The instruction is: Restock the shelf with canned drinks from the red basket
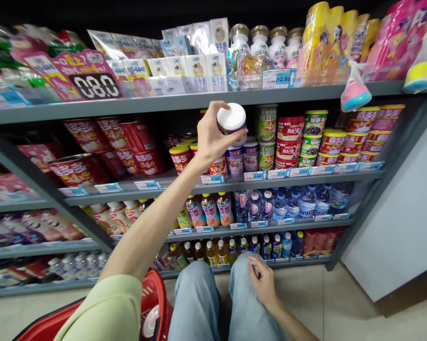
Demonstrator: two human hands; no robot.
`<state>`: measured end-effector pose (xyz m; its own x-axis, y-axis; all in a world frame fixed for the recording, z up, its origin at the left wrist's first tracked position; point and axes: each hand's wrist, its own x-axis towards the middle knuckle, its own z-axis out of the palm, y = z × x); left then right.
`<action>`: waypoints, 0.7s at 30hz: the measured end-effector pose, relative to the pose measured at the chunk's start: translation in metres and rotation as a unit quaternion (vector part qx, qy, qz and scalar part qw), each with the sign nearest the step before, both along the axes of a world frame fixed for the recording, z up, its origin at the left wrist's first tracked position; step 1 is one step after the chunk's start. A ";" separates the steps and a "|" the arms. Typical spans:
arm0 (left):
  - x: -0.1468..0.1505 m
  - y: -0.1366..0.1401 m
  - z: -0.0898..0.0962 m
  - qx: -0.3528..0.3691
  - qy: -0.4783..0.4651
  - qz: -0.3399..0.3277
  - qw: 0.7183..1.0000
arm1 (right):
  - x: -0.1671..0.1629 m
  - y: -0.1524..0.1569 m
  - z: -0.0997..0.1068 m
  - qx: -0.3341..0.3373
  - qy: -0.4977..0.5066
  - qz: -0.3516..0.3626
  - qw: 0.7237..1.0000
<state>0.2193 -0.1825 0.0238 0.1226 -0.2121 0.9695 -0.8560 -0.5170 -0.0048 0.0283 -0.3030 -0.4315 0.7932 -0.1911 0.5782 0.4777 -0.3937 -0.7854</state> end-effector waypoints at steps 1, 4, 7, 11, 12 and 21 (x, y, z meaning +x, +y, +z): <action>0.001 0.001 -0.002 0.007 -0.003 0.006 1.000 | 0.000 -0.001 0.000 0.000 0.003 0.000 1.000; 0.003 0.002 -0.011 0.004 -0.006 0.010 1.000 | 0.001 -0.005 -0.003 0.002 0.007 0.001 1.000; 0.006 0.000 -0.018 -0.032 -0.001 0.004 0.999 | 0.001 -0.007 -0.008 0.005 0.007 0.004 1.000; 0.012 -0.005 -0.018 -0.069 0.057 0.004 0.996 | 0.001 -0.008 -0.011 0.010 0.011 -0.004 1.000; 0.014 -0.007 -0.017 -0.076 0.074 0.007 0.994 | 0.001 -0.008 -0.012 0.009 0.013 -0.005 1.000; 0.014 -0.016 -0.013 -0.106 0.145 0.008 0.984 | 0.002 -0.004 -0.008 0.004 0.005 0.002 1.000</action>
